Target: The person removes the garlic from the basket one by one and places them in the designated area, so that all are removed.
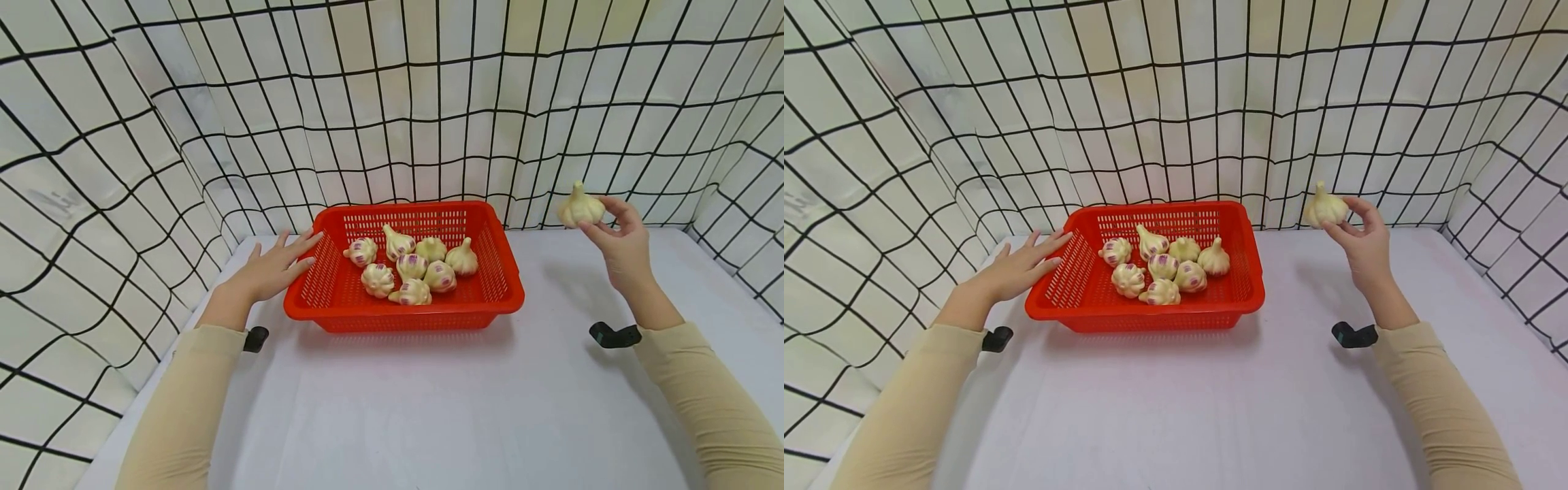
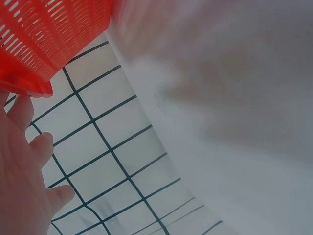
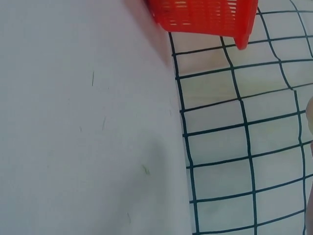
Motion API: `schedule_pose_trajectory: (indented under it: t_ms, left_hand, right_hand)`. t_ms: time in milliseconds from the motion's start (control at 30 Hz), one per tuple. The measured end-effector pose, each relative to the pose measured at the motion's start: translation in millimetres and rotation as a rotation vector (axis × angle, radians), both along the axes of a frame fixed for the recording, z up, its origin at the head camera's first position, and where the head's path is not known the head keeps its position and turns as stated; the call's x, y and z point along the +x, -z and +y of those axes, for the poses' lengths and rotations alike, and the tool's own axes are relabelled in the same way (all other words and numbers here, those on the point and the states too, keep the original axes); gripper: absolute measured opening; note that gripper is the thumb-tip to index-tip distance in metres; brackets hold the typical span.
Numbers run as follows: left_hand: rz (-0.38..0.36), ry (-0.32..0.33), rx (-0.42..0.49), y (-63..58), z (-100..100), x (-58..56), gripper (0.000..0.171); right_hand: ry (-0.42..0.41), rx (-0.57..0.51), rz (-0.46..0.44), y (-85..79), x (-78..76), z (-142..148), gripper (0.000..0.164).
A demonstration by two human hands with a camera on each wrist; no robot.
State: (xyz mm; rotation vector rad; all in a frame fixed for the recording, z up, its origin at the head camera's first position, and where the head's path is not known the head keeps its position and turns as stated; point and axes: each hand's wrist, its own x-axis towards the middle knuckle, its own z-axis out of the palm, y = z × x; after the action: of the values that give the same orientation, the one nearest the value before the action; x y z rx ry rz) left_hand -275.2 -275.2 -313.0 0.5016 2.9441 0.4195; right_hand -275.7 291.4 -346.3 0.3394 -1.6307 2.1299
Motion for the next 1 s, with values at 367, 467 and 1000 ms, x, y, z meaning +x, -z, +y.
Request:
schedule_pose_trajectory:
  t_ms: [367,467,1000]
  left_hand:
    - [-0.001,0.0,-0.001,0.6,-0.4,-0.6,0.064]
    - [-0.002,0.0,0.002,1.0,-0.7,-0.8,0.064]
    - [0.001,-0.004,0.0,1.1,-0.2,0.1,0.064]
  right_hand:
    - [0.02,-0.051,-0.041,7.1,-4.2,15.2,0.043]
    - [0.018,-0.046,-0.048,8.9,-3.3,18.7,0.044]
    - [0.138,-0.072,-0.194,21.5,-1.5,49.1,0.046]
